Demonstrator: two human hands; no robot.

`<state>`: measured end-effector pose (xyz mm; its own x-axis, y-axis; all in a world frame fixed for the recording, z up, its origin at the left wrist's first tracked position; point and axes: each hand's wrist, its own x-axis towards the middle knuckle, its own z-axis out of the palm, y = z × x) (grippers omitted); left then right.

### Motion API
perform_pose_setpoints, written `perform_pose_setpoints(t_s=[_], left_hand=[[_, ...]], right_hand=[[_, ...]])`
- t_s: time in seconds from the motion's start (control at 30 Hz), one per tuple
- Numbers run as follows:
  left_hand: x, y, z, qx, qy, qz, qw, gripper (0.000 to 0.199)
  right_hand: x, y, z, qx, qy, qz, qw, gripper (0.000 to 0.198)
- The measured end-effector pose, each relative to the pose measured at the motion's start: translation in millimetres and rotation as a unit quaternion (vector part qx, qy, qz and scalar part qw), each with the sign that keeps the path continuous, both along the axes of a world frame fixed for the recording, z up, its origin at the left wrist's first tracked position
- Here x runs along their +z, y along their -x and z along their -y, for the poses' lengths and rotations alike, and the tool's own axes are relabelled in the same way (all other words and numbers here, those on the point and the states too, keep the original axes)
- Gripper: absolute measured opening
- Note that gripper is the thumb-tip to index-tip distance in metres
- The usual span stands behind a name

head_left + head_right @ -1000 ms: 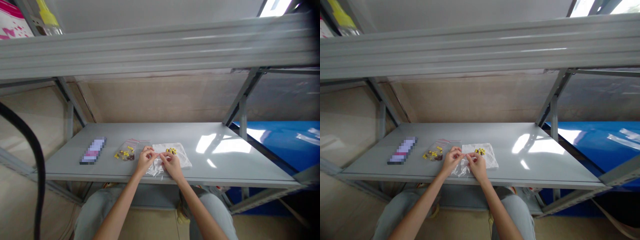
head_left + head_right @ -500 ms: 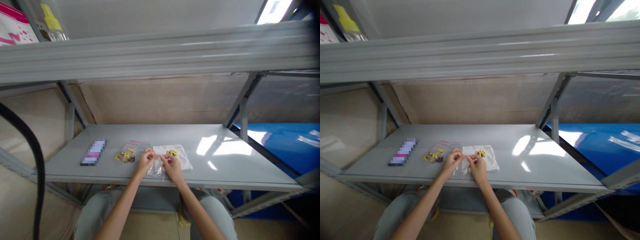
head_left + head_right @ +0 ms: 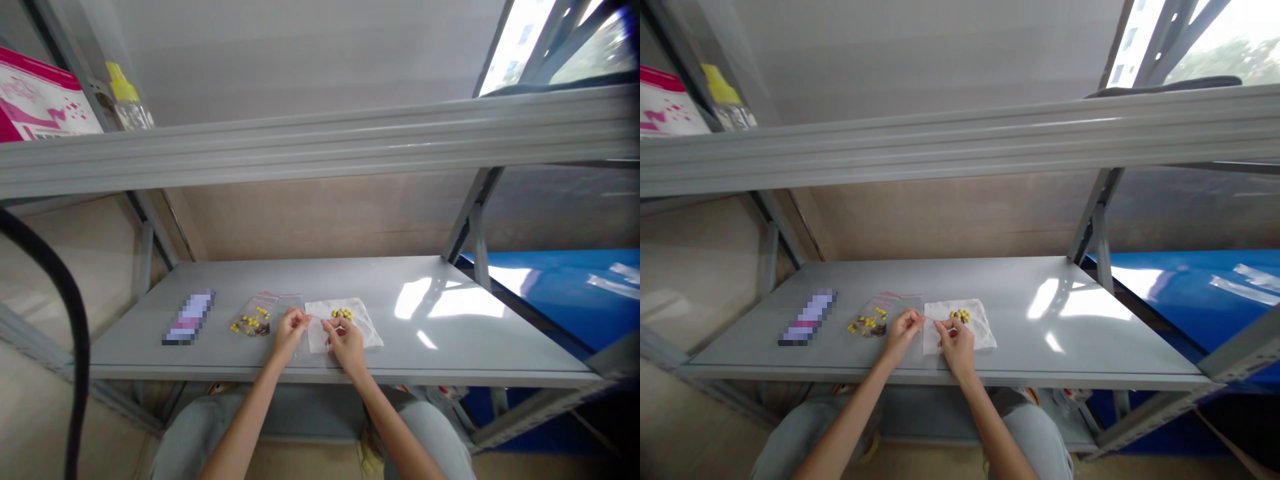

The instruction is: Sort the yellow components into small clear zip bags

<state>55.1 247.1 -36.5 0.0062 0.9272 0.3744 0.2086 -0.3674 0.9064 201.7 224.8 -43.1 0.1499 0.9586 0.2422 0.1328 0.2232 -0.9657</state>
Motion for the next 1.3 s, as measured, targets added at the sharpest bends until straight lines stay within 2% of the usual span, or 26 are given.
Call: perform_pose_setpoints(t_s=[0.2, 0.4, 0.53, 0.67, 0.83, 1.03, 1.17, 1.3], left_hand=[[2.7, 1, 2, 0.003, 0.031, 0.018, 0.999, 0.034], [5.8, 1, 3, 0.017, 0.024, 0.006, 1.0, 0.038], [6.9, 3, 4, 0.061, 0.026, 0.012, 0.998, 0.038], [10.9, 12, -1, 0.116, 0.016, 0.034, 0.993, 0.041], [25.8, 25, -31, 0.177, 0.035, -0.081, 0.98, 0.043], [36.5, 32, -70, 0.211, 0.074, -0.187, 0.957, 0.027], [37.7, 34, -78, 0.248, 0.093, -0.25, 0.931, 0.015], [37.1, 33, -80, 0.278, 0.106, -0.296, 0.908, 0.018]], right_hand=[[0, 0, -1, 0.007, -0.01, -0.03, 0.999, 0.045], [2, 3, 0, -0.001, -0.037, -0.023, 0.999, 0.047], [6, 1, 1, 0.017, -0.049, -0.029, 0.998, 0.046], [9, -3, 0, -0.011, -0.059, -0.032, 0.998, 0.042], [14, -11, -2, -0.03, -0.055, -0.033, 0.997, 0.041], [18, -19, -4, -0.033, -0.044, -0.042, 0.998, 0.044], [17, -24, -8, -0.045, -0.045, -0.058, 0.996, 0.044], [17, -26, -13, -0.059, -0.049, -0.049, 0.996, 0.045]])
